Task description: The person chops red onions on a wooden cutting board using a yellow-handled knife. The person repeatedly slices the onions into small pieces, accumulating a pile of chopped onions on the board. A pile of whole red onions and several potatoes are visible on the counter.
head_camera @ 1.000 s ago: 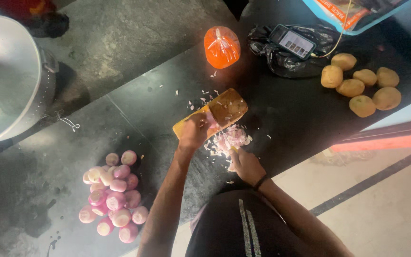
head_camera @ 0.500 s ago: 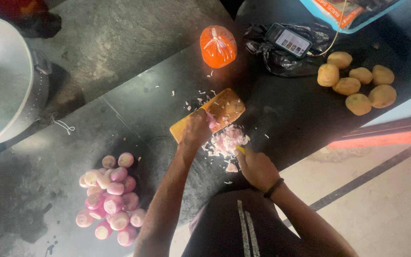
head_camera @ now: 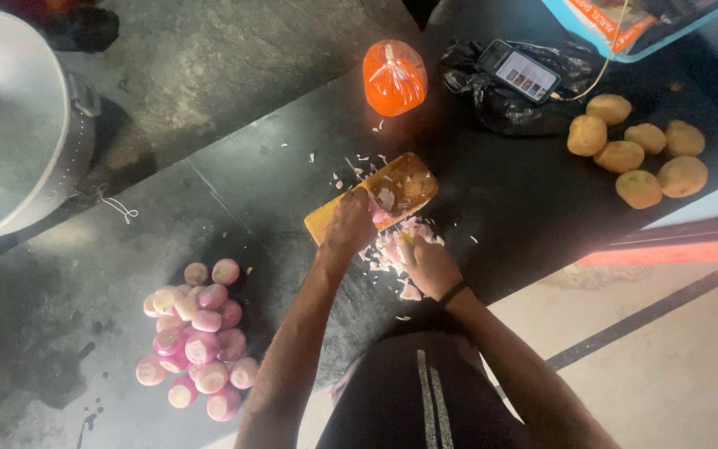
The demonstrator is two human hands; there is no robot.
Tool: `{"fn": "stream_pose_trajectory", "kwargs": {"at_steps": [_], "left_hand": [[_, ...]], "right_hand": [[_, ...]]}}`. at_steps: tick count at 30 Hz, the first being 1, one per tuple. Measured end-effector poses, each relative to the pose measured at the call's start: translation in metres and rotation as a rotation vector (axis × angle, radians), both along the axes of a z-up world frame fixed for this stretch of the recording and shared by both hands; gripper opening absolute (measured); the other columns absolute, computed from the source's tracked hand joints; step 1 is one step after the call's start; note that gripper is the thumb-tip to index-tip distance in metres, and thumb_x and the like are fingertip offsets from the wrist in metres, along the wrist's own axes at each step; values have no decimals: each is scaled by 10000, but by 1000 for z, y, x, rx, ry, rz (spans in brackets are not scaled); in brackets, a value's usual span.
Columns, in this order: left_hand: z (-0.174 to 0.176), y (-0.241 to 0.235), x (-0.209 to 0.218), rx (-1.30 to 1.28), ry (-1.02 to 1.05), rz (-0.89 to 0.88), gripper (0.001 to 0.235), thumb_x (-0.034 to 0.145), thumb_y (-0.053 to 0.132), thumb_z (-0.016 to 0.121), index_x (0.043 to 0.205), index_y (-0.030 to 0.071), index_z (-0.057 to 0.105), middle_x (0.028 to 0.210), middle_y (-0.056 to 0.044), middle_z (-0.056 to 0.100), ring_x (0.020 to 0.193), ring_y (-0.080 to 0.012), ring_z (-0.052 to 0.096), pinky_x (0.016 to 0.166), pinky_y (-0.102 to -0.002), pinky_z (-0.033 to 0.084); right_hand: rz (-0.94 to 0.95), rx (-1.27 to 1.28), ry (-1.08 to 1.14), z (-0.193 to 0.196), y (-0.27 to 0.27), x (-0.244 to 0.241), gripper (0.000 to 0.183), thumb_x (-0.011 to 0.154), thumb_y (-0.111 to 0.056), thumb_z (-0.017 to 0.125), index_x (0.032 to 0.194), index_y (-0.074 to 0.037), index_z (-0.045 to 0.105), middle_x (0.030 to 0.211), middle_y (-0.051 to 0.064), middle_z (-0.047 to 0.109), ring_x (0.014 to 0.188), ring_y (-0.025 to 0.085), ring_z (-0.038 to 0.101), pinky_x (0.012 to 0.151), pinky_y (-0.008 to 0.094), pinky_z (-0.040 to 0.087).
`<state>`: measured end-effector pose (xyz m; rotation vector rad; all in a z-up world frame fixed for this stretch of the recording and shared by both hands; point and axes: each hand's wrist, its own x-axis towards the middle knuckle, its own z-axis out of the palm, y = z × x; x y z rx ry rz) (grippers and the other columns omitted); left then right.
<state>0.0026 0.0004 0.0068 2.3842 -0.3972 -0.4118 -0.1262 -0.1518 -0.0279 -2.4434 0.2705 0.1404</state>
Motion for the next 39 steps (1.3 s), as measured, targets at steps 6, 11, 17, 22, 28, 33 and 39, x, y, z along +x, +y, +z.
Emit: {"fn": "stream_pose_trajectory", "kwargs": {"at_steps": [6,11,17,22,28,33,39], "left_hand": [[-14,3,2,20,-76,-63,169,781,1,680,948,19,664,1064,-256,666,1027,-430,666,873,-516,550],[-19,1,3,20,-84,-29,282,754,-26,686,1021,-47,597,1032,-284,649,995,-458,654,838,-538,541],[-8,3,2,-42,-8,3,239,788,-38,633,1026,-31,611,1041,-267,676,1014,-436,686,834,-507,576],[-20,4,4,30,-67,-13,326,753,-39,649,1073,-49,591,1059,-300,660,1013,-457,667,830,-522,566],[-22,3,3,23,-60,6,391,770,-19,663,1156,-35,599,1076,-292,657,1024,-454,661,842,-528,561],[-36,2,5,8,-167,-73,283,736,9,715,1011,-15,652,1047,-265,675,1034,-448,669,865,-529,560],[-48,4,0,11,-134,1,326,762,-27,660,1071,-39,560,1039,-287,657,1004,-473,658,846,-549,550]], "right_hand": [[64,118,37,44,-24,-53,465,1023,-407,399,1029,-20,657,762,261,691,743,476,676,694,586,515],[434,-227,-265,-33,-9,-14,682,722,-437,635,1206,44,618,874,267,679,691,441,665,624,528,528],[286,-90,-88,-5,-22,-27,370,1086,-328,405,1068,-41,638,894,212,687,821,429,669,736,566,513],[319,-184,-72,-17,-19,-40,427,998,-285,451,1254,12,619,867,233,679,788,420,681,704,533,539],[201,-97,-33,-34,-3,-5,475,959,-407,498,1136,-2,674,927,262,705,854,444,679,760,538,538],[97,128,52,19,-26,-45,449,1059,-379,404,1139,-41,688,914,245,720,885,435,684,811,556,516],[470,-281,-248,-47,-7,-15,782,761,-403,636,1379,73,585,947,305,668,760,452,657,655,533,522]]}}
